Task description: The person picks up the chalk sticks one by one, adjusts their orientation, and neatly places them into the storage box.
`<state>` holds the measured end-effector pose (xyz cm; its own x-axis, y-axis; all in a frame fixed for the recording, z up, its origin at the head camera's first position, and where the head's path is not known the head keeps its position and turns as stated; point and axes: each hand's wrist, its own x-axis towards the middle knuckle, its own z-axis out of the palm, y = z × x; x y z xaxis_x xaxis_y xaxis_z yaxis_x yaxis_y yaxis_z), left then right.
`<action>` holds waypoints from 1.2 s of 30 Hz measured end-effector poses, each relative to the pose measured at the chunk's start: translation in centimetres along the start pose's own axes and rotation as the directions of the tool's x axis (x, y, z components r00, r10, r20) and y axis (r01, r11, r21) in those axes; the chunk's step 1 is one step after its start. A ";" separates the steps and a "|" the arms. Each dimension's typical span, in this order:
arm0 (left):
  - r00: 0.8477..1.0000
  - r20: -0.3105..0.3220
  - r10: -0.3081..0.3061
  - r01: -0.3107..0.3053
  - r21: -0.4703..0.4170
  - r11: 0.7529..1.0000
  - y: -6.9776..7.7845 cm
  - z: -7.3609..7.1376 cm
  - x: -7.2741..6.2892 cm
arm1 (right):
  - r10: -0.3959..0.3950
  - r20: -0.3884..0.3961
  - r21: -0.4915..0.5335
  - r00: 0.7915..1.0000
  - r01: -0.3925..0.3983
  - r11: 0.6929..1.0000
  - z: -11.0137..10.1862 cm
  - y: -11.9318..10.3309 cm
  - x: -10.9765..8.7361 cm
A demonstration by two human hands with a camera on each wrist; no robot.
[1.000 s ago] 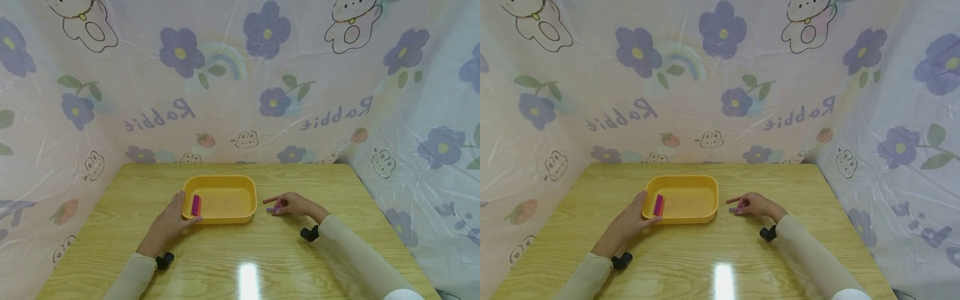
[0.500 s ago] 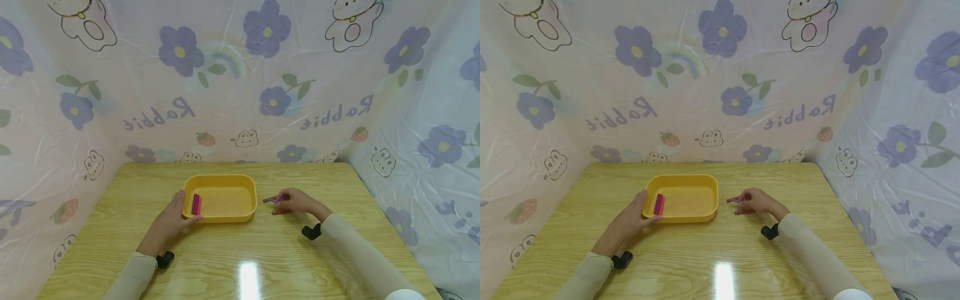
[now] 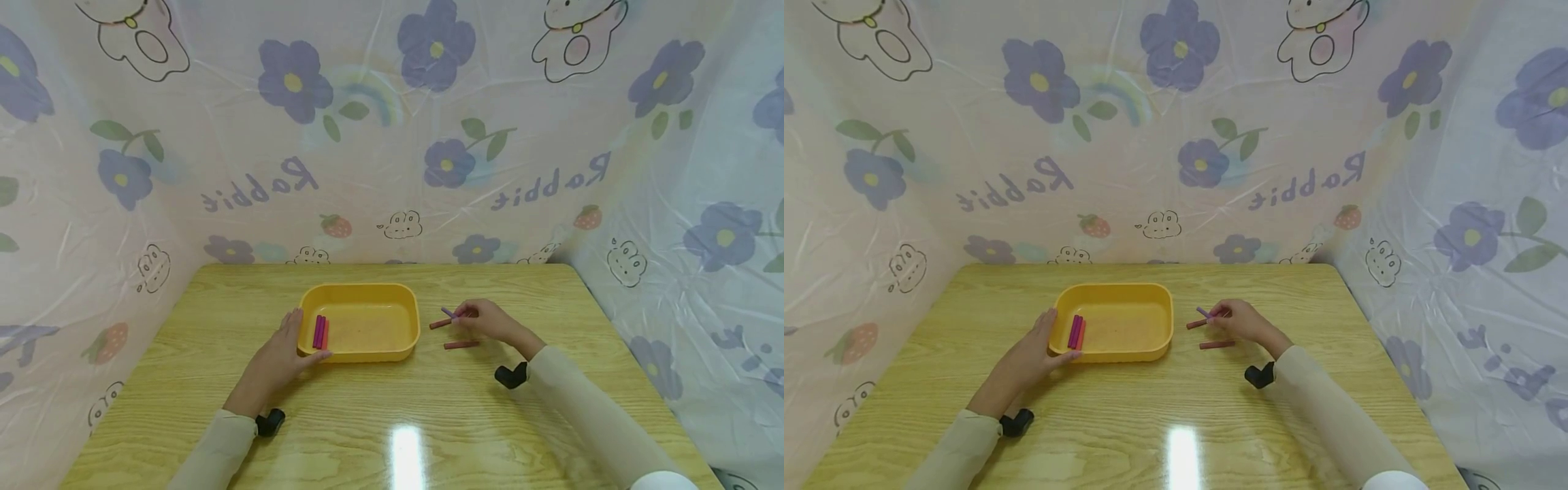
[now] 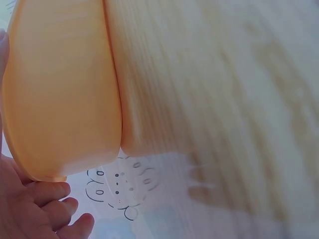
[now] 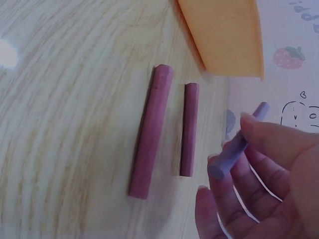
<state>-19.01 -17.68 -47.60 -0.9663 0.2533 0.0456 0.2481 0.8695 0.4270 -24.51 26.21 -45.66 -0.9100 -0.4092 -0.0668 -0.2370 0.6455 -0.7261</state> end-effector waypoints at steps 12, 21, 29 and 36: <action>1.000 0.002 0.004 -0.004 -0.007 1.000 0.0 0.0 0.0 | 0.060 -0.013 0.232 0.998 -0.056 0.971 -0.8 0.1 0.2; 1.000 -0.001 0.005 -0.005 -0.010 1.000 -0.1 0.1 0.0 | 0.153 -0.067 0.268 0.986 -0.130 0.955 -0.9 -0.4 0.0; 1.000 0.004 0.013 -0.013 -0.003 1.000 -0.1 0.2 0.1 | 0.218 -0.085 0.341 0.972 -0.177 0.923 -1.3 -0.5 0.0; 1.000 0.005 0.005 -0.005 -0.010 1.000 -0.1 0.2 0.1 | 0.225 -0.075 0.425 0.972 -0.173 0.889 -1.4 -1.1 0.0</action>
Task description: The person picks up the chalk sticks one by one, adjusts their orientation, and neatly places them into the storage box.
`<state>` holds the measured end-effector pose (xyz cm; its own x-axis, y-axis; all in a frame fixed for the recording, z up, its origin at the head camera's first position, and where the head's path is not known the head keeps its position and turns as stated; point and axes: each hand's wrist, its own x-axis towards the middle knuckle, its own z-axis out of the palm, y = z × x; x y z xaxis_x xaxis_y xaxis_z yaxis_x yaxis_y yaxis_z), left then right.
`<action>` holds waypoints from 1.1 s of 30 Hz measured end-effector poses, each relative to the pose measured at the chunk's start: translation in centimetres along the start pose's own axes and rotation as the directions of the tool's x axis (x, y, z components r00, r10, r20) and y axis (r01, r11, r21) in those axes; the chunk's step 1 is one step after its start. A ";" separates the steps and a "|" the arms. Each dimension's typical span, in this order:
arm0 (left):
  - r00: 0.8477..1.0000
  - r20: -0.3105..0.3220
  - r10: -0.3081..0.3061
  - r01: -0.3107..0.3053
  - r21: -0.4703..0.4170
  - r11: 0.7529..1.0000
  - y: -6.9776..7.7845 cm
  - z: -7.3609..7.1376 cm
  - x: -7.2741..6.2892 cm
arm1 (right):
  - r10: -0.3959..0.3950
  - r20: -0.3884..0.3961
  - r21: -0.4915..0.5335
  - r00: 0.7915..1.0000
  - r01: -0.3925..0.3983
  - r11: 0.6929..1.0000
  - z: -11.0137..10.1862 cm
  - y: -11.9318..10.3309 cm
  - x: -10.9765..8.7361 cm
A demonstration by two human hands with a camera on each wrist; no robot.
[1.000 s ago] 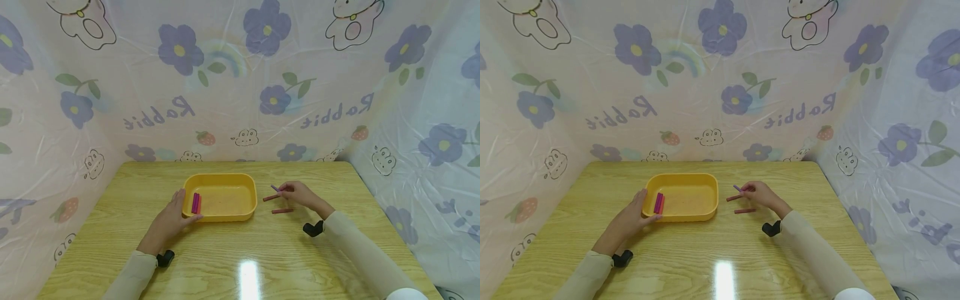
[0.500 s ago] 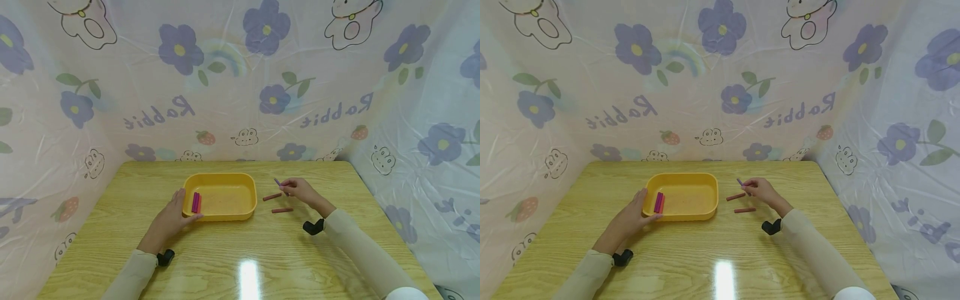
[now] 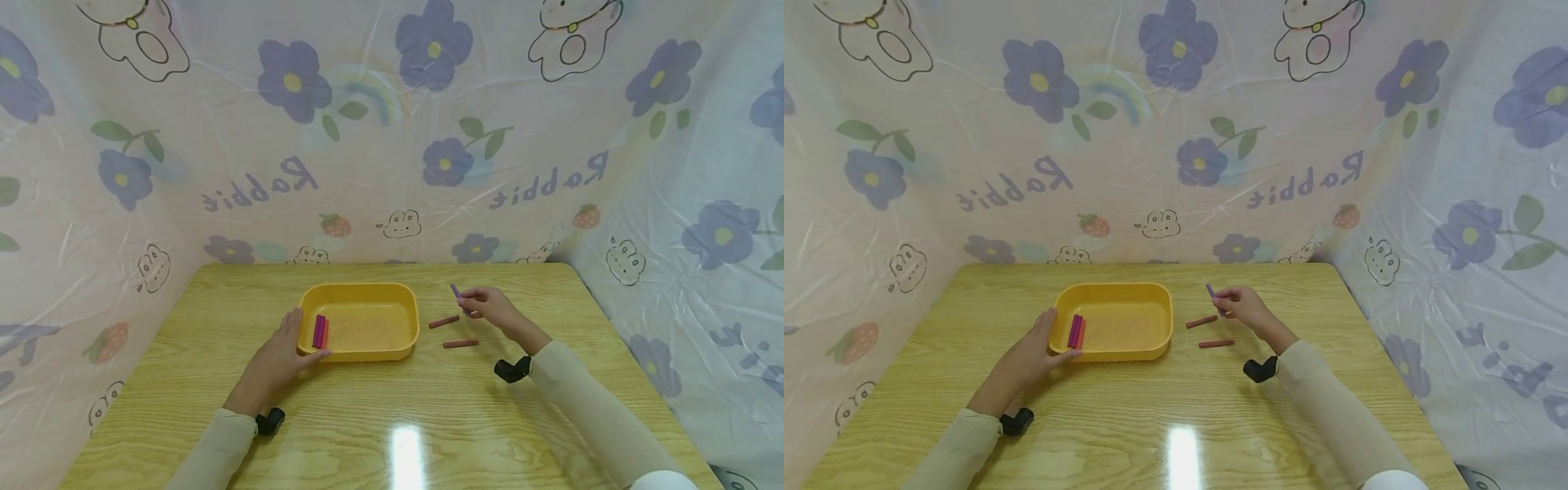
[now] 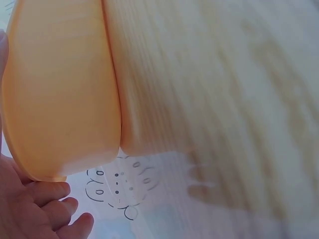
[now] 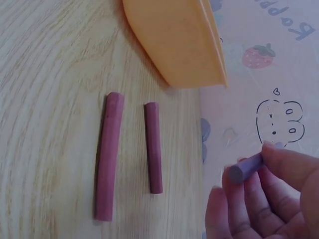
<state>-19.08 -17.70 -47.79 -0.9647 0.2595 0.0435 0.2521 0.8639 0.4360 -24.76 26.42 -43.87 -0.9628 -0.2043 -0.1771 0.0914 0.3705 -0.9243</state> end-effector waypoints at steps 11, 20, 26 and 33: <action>1.000 0.000 0.001 -0.001 0.006 1.000 -0.1 0.1 -0.1 | -0.006 0.008 0.071 1.000 0.005 0.997 0.4 -0.1 0.3; 1.000 -0.003 0.001 -0.001 0.001 1.000 -0.1 0.0 -0.1 | -0.014 0.018 0.121 1.000 0.012 0.993 0.8 -0.7 0.1; 1.000 -0.002 0.001 -0.001 -0.003 1.000 -0.1 -0.1 0.0 | 0.008 0.027 0.160 1.000 -0.012 0.987 1.1 -1.2 0.1; 1.000 -0.001 -0.002 0.002 -0.005 1.000 0.0 -0.1 -0.1 | -0.012 0.046 0.204 0.999 0.003 0.979 1.6 -1.6 -0.1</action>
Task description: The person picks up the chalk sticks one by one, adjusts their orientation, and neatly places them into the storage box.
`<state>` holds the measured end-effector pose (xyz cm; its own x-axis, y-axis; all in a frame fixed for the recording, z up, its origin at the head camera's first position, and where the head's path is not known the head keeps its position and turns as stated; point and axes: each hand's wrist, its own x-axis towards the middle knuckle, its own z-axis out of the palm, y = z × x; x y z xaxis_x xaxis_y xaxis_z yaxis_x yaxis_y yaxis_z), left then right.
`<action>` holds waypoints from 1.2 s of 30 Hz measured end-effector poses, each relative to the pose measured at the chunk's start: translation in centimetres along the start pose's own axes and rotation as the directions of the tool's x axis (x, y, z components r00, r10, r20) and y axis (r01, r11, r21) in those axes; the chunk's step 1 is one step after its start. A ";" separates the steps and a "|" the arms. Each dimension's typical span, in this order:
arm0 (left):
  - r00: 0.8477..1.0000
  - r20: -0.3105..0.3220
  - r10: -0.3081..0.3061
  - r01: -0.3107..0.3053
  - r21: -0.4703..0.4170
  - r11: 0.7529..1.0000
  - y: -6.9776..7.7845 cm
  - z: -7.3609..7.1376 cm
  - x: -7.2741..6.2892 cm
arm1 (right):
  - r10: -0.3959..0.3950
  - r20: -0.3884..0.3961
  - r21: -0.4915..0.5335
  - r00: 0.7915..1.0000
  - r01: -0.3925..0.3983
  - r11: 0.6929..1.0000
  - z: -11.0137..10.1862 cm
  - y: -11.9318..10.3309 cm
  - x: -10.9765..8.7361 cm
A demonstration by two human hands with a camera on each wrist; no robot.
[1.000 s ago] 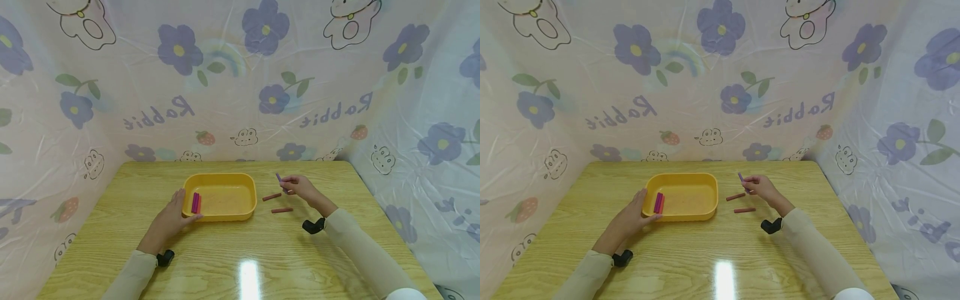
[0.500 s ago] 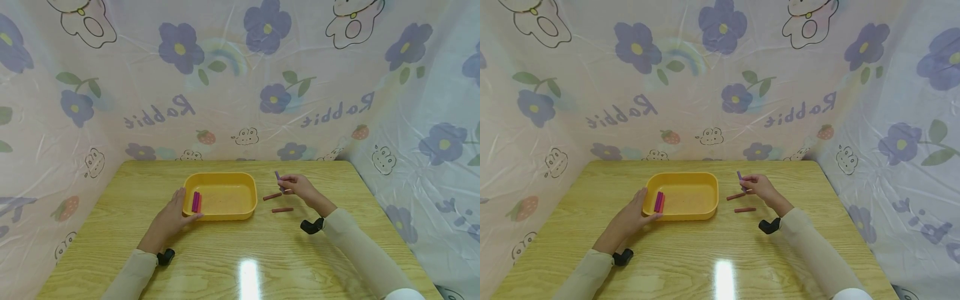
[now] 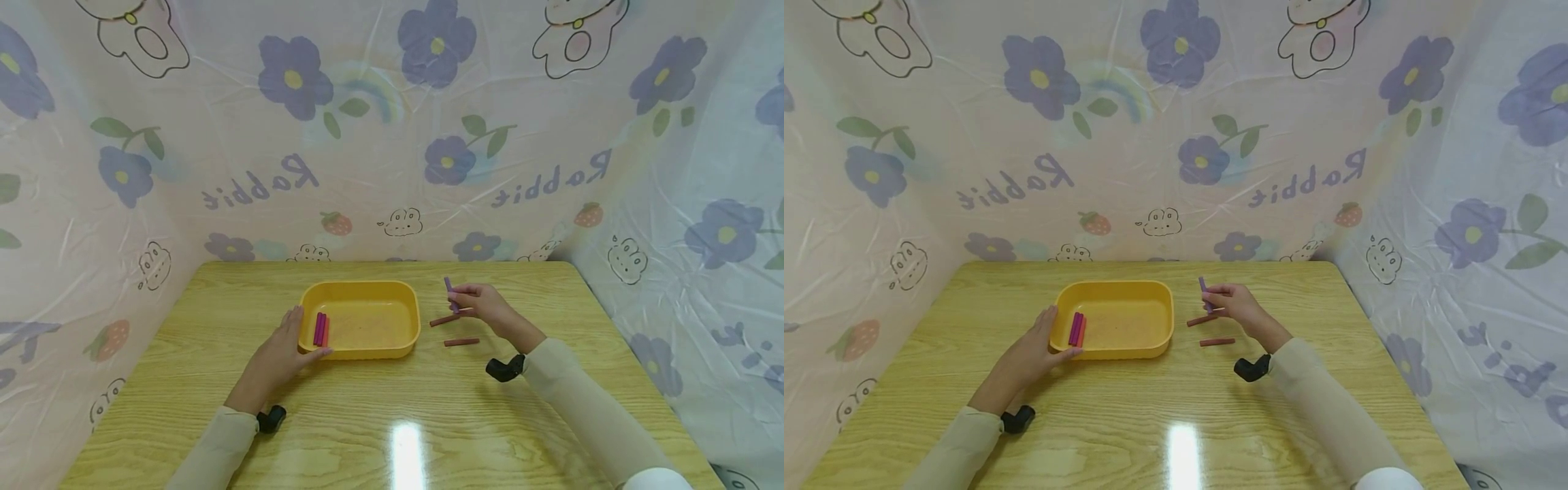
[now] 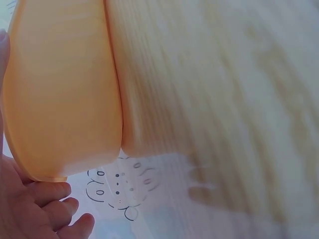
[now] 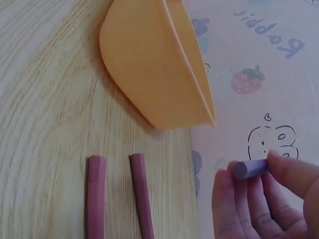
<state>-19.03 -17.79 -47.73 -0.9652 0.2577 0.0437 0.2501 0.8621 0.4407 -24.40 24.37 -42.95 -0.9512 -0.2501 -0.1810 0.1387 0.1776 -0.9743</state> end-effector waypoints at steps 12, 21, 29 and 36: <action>1.000 0.012 0.000 0.000 0.015 1.000 0.0 0.0 0.0 | 0.013 0.061 0.075 0.998 -0.018 0.997 1.4 0.1 0.7; 1.000 0.004 -0.004 0.004 0.017 1.000 0.0 0.1 0.0 | 0.009 0.099 0.129 0.995 -0.022 0.991 3.0 -0.1 1.5; 1.000 -0.003 -0.002 0.002 0.007 1.000 0.0 0.0 0.1 | 0.041 0.123 0.085 0.992 -0.052 0.995 4.3 -0.4 2.2; 1.000 -0.006 0.010 -0.010 0.007 1.000 -0.1 0.0 0.0 | 0.087 0.115 0.005 0.990 -0.088 0.996 5.6 -0.8 2.8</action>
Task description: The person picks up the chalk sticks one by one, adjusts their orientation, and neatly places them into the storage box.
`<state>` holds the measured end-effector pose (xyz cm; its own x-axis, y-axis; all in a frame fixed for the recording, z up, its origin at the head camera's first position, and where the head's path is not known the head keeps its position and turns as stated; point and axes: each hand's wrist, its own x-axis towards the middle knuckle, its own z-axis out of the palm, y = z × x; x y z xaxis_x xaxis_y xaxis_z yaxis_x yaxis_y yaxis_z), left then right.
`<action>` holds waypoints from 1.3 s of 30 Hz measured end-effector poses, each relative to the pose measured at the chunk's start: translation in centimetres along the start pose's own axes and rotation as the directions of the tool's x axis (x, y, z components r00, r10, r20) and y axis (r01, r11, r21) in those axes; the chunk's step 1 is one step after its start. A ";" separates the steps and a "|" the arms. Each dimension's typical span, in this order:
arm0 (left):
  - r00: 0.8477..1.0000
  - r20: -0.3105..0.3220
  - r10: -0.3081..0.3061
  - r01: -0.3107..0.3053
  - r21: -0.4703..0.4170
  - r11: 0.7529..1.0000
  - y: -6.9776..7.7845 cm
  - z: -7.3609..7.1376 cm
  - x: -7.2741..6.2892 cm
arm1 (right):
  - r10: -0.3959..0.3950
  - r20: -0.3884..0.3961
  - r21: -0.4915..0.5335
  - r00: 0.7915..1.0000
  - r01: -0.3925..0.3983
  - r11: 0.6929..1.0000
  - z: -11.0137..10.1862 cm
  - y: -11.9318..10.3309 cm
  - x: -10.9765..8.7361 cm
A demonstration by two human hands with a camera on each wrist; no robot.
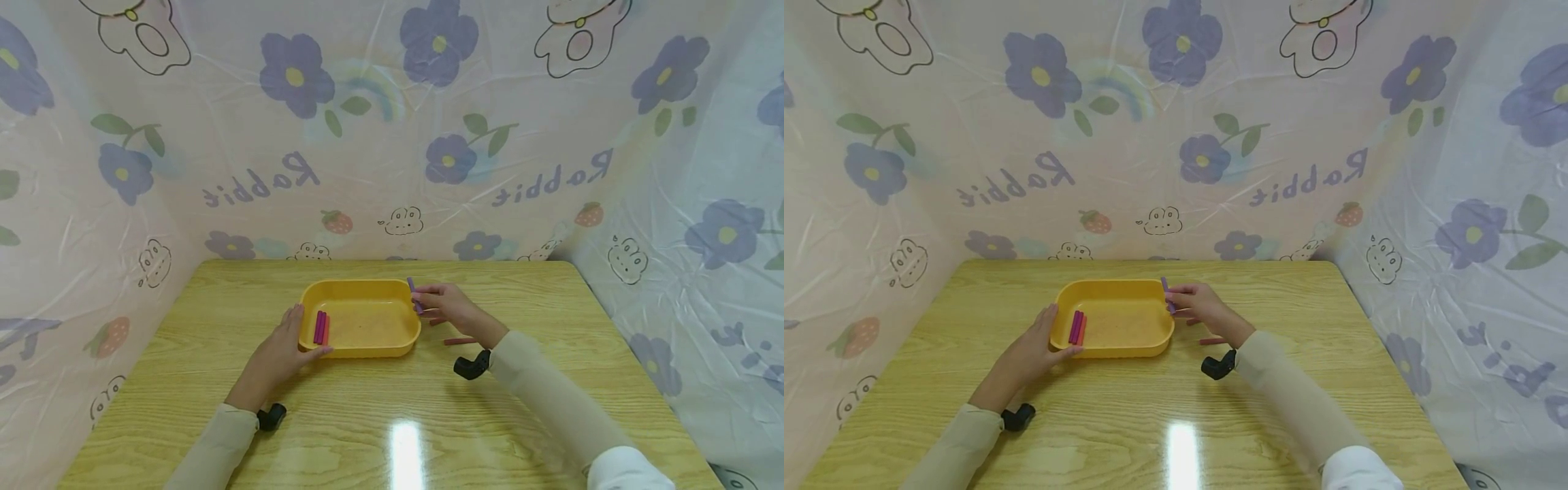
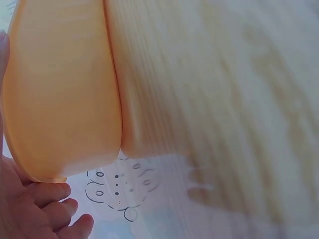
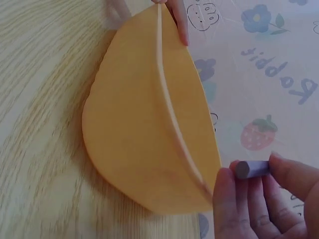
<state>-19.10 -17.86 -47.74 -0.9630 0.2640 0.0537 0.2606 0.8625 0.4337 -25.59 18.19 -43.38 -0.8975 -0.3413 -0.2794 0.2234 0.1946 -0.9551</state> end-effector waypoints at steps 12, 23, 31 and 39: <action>1.000 0.010 -0.013 0.013 0.000 1.000 0.3 -0.1 -0.1 | -0.058 0.046 0.133 0.997 0.052 0.990 2.6 -0.2 1.5; 1.000 0.022 -0.018 0.018 0.001 1.000 0.4 -0.2 -0.1 | -0.080 0.077 0.148 0.994 0.068 0.987 4.8 -0.9 2.1; 1.000 0.019 -0.020 0.020 -0.001 1.000 0.4 -0.2 -0.1 | -0.074 0.087 0.160 0.994 0.059 0.985 6.4 -1.4 2.4; 0.999 0.022 -0.025 0.025 -0.013 1.000 0.3 0.0 0.0 | -0.053 0.074 0.182 0.996 0.039 0.983 8.2 -1.6 2.8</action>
<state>-19.08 -17.63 -47.59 -0.9674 0.2521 0.0227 0.2354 0.8632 0.4466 -25.38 9.36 -43.44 -0.8774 -0.4183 -0.2351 0.2541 0.0104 -0.9671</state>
